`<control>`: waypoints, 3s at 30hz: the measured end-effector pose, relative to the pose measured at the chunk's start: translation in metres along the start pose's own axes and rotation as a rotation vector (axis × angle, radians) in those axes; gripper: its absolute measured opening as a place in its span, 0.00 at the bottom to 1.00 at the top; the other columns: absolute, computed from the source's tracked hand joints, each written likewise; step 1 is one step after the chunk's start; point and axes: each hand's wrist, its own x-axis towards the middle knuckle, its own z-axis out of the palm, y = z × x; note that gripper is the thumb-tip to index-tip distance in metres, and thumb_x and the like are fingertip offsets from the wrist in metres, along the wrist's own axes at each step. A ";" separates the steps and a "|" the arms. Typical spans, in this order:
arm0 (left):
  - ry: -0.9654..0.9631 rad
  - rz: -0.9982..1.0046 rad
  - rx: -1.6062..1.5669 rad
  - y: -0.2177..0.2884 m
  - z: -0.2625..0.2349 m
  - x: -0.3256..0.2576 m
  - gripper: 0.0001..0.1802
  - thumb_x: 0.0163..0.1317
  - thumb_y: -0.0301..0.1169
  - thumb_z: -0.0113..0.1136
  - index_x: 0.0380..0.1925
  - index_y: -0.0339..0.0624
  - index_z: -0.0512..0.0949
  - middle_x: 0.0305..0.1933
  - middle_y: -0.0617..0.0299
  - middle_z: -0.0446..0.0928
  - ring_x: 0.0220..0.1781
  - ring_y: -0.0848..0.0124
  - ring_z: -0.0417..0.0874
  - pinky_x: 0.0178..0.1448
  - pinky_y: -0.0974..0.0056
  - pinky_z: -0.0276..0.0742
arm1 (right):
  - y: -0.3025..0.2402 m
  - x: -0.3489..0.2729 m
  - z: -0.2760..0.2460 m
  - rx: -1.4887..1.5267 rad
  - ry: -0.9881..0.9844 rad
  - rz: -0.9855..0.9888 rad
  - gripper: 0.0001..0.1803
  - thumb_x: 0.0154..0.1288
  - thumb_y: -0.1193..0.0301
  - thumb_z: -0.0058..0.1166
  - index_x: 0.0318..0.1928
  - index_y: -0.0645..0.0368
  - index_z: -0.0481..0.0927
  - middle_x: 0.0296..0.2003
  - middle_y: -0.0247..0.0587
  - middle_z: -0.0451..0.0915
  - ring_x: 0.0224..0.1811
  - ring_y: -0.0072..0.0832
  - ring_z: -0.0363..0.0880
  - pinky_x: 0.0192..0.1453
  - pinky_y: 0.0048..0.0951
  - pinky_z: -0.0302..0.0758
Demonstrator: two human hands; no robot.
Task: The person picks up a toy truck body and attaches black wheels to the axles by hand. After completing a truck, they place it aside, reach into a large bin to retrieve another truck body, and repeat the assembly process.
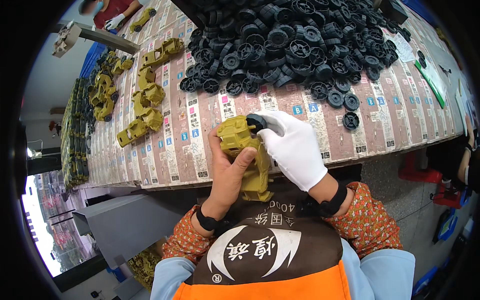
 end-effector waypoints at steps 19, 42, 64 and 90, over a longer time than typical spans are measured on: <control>0.006 0.039 0.113 -0.006 -0.001 -0.004 0.40 0.69 0.32 0.71 0.69 0.45 0.51 0.61 0.54 0.71 0.62 0.67 0.77 0.67 0.60 0.75 | 0.012 -0.015 0.003 -0.380 0.055 -0.423 0.13 0.66 0.83 0.57 0.50 0.65 0.80 0.41 0.52 0.83 0.44 0.49 0.86 0.49 0.37 0.81; -0.279 -0.215 -0.004 0.011 0.011 0.009 0.38 0.70 0.35 0.70 0.70 0.46 0.56 0.57 0.61 0.75 0.57 0.72 0.79 0.61 0.62 0.79 | -0.016 -0.034 -0.062 -0.520 0.000 -0.203 0.15 0.62 0.81 0.51 0.49 0.63 0.83 0.40 0.54 0.86 0.43 0.47 0.88 0.48 0.38 0.83; 0.166 -0.100 -0.515 -0.007 -0.012 0.031 0.22 0.73 0.34 0.66 0.62 0.49 0.70 0.51 0.63 0.79 0.48 0.69 0.85 0.48 0.61 0.88 | 0.011 -0.015 -0.091 -0.807 0.218 -0.234 0.19 0.64 0.75 0.67 0.56 0.62 0.81 0.44 0.47 0.83 0.44 0.37 0.87 0.51 0.33 0.81; 0.244 0.150 -0.281 -0.008 -0.007 0.025 0.32 0.70 0.34 0.71 0.67 0.45 0.62 0.55 0.63 0.74 0.54 0.74 0.77 0.61 0.65 0.75 | 0.004 -0.019 -0.020 -0.091 -0.193 0.360 0.12 0.69 0.76 0.56 0.51 0.67 0.78 0.42 0.39 0.84 0.41 0.22 0.83 0.46 0.24 0.81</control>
